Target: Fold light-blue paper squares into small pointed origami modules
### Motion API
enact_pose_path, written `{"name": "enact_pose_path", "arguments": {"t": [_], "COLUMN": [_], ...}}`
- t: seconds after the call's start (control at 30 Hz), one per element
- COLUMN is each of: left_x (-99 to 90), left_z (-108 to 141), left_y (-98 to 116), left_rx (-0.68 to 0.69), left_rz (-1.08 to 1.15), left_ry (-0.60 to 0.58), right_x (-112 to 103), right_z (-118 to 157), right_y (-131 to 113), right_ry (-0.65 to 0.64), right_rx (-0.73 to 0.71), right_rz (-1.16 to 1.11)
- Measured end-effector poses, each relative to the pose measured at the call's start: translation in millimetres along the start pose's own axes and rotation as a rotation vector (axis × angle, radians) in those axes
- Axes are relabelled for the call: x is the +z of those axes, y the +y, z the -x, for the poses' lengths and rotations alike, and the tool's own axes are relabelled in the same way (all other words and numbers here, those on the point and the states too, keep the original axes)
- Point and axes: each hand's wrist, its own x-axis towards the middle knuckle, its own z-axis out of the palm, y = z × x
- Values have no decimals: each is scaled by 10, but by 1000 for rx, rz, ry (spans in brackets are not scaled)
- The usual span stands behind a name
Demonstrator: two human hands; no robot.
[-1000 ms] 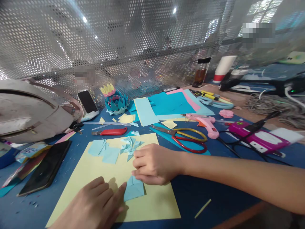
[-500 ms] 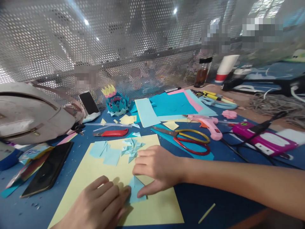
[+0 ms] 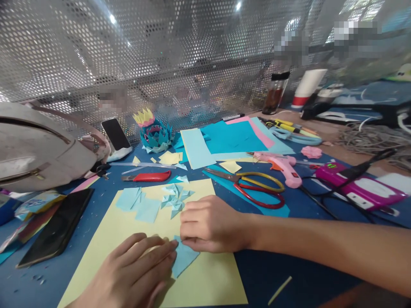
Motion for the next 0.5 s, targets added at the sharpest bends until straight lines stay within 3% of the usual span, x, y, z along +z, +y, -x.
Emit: {"name": "enact_pose_path", "arguments": {"t": [0.3, 0.5], "left_x": [-10, -16], "left_z": [-35, -30], "left_y": [-15, -18], "left_rx": [-32, -40], "left_rz": [-13, -17], "left_ry": [-16, 0], "right_x": [-5, -7], "right_z": [-20, -17], "right_y": [3, 8], "right_ry": [3, -19], "right_rx": [-128, -138], "right_rz": [102, 127]}}
